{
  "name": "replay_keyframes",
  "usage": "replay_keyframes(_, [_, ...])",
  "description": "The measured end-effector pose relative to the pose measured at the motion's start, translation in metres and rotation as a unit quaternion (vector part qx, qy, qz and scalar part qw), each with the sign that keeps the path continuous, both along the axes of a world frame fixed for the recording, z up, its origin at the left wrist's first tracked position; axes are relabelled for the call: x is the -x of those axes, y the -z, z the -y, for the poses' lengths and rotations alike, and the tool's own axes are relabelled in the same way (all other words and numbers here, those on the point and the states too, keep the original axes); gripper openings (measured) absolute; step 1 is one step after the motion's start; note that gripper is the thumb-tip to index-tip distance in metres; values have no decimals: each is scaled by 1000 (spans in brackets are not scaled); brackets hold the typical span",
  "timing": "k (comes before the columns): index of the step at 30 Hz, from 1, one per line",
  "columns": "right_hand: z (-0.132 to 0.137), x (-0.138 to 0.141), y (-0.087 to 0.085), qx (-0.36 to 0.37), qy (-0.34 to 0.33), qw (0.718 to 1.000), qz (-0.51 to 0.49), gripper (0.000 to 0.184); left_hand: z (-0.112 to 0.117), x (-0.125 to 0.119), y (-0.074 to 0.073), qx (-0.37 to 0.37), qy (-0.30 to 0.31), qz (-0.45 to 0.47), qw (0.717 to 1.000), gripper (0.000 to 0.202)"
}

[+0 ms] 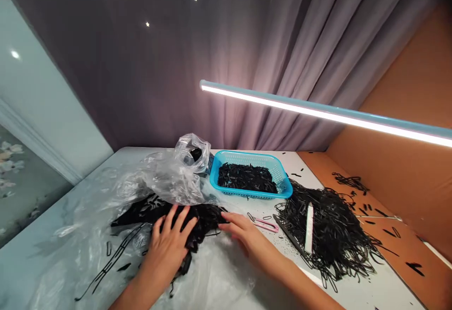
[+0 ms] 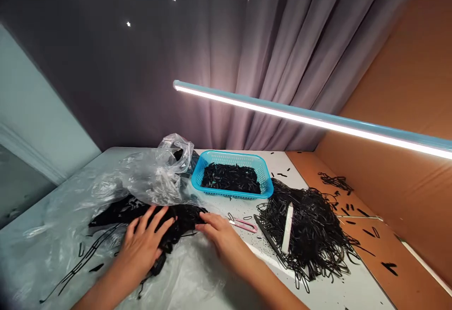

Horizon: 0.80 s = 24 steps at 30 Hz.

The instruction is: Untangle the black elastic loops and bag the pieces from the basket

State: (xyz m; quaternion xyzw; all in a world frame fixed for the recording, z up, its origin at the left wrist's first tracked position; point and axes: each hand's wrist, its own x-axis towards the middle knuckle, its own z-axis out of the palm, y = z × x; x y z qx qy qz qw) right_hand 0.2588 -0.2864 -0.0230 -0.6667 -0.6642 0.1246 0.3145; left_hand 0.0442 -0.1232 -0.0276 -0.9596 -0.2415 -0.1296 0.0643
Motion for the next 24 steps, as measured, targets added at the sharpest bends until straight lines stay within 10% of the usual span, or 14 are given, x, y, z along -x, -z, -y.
replay_keyframes(6, [27,-8,-17,-22,114,993,13,25,7,15,0,-39,86,43,995,67])
replay_keyframes(12, [31,-66,-38,-12,267,963,25,29,23,-28,-32,-7,108,97,989,11])
replay_keyframes(18, [-28,-150,-61,150,284,939,120,42,-7,-96,-65,119,136,81,980,31])
replay_keyframes(24, [-88,-145,-41,254,258,921,147,79,-43,-142,-44,109,127,68,984,24])
